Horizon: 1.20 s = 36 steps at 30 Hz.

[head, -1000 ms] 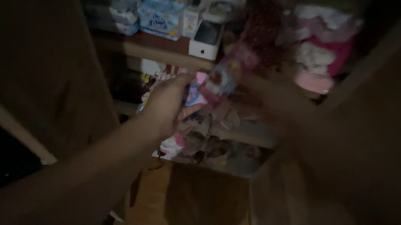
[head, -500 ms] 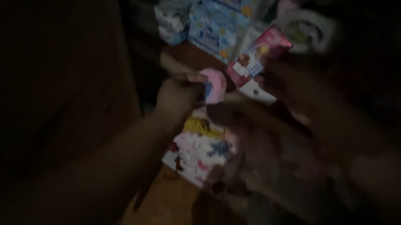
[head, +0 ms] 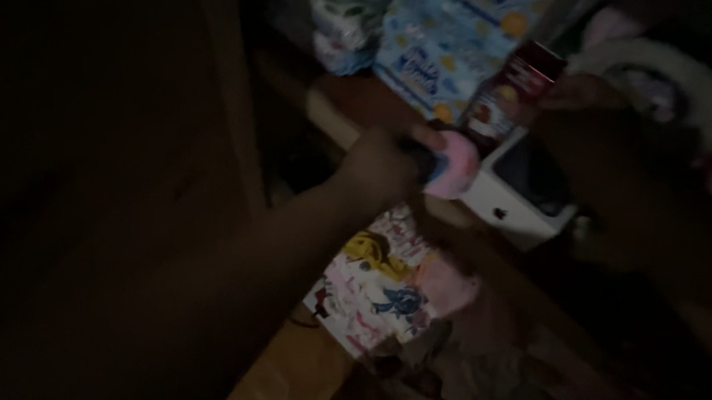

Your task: The person gathers baby supplies from shelves and a cabinet, including diapers, folded cloths, bottles, and small containers, and places them one at a time into a pink felt tote bag on a table. They then carry the bag to a wardrobe and hang it on a hook.

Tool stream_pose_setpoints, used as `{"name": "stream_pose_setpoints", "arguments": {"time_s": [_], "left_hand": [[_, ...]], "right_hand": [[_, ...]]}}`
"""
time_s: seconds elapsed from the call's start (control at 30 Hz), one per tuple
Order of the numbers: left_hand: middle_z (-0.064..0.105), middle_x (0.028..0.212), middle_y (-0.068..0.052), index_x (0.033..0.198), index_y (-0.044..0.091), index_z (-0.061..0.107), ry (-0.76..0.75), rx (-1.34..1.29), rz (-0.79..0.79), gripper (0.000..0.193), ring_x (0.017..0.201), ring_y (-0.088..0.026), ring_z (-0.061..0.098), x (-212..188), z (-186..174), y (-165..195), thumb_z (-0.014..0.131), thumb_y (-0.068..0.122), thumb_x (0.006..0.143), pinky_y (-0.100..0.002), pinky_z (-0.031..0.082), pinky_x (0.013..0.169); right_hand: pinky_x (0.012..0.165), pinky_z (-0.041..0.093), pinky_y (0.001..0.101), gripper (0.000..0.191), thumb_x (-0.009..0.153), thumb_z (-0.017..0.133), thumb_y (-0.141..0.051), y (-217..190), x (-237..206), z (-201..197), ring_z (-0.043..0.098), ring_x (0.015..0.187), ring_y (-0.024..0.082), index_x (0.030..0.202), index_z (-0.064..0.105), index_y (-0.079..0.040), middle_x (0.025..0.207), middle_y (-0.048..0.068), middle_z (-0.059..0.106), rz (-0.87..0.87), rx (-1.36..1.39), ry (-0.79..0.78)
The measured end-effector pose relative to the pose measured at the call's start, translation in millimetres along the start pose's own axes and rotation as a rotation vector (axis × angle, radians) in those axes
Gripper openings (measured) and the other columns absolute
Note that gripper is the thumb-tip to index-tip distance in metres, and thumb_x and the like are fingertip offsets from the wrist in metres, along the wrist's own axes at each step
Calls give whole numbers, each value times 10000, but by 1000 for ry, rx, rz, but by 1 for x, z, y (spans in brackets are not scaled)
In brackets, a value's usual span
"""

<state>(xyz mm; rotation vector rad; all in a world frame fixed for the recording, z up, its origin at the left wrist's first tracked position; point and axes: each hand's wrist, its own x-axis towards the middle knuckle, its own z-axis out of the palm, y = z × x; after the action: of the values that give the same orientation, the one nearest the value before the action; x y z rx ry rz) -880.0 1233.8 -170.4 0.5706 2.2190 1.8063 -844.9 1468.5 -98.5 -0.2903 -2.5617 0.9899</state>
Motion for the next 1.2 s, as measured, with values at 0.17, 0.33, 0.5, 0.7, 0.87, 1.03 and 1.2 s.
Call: {"name": "stream_pose_setpoints", "arguments": {"time_s": [0.17, 0.33, 0.5, 0.7, 0.87, 1.03, 1.2], "left_hand": [[779, 924, -112, 1049, 75, 762, 21, -36, 23, 213, 802, -190, 738, -6, 4, 5, 658, 107, 866, -332, 573, 726], [773, 894, -140, 1027, 68, 748, 16, 40, 39, 187, 784, -209, 745, -16, 10, 7, 632, 131, 895, -324, 569, 737], [760, 976, -151, 1088, 49, 709, 291, -52, 347, 191, 894, -232, 745, -33, 22, 22, 635, 107, 922, -352, 574, 802], [725, 921, -96, 1156, 63, 676, 277, 27, 183, 218, 794, -203, 685, -28, 72, 30, 639, 164, 967, -370, 548, 698], [654, 1036, -113, 1238, 21, 616, -182, -893, 465, 236, 857, -206, 634, -16, 148, -5, 652, 156, 1047, -381, 536, 744], [648, 1071, -141, 1265, 37, 600, -205, 147, 669, 279, 931, -241, 627, -17, 206, -33, 632, 206, 1045, -409, 536, 817], [614, 1130, -154, 1300, 37, 556, -464, 187, 695, 324, 992, -261, 600, -15, 242, -18, 637, 206, 1036, -411, 519, 858]], "right_hand": [[865, 569, 366, 404, 900, 807, -266, 20, 9, 16, 688, 1002, 203, 1190, 623, -54, 1108, 73, 710, 25, -305, -54], [868, 566, 368, 396, 910, 791, -264, 23, 9, 21, 684, 1011, 208, 1199, 622, -51, 1119, 79, 705, 11, -395, -105], [871, 563, 371, 389, 921, 774, -261, 12, -9, 5, 681, 1020, 213, 1209, 621, -49, 1129, 85, 700, -78, -357, -87], [875, 559, 374, 380, 934, 755, -259, 4, -83, -32, 676, 1031, 219, 1220, 620, -47, 1142, 92, 694, -204, -296, -218], [878, 556, 377, 374, 945, 739, -257, 7, -135, -91, 672, 1040, 224, 1229, 619, -45, 1152, 98, 689, -173, -260, -182], [881, 553, 379, 369, 956, 723, -255, 3, -125, -116, 668, 1050, 229, 1238, 618, -42, 1162, 104, 683, -172, -233, -99], [884, 550, 382, 363, 967, 706, -252, 24, -184, -108, 665, 1059, 234, 1248, 617, -40, 1173, 110, 678, -105, -208, -222]]}}
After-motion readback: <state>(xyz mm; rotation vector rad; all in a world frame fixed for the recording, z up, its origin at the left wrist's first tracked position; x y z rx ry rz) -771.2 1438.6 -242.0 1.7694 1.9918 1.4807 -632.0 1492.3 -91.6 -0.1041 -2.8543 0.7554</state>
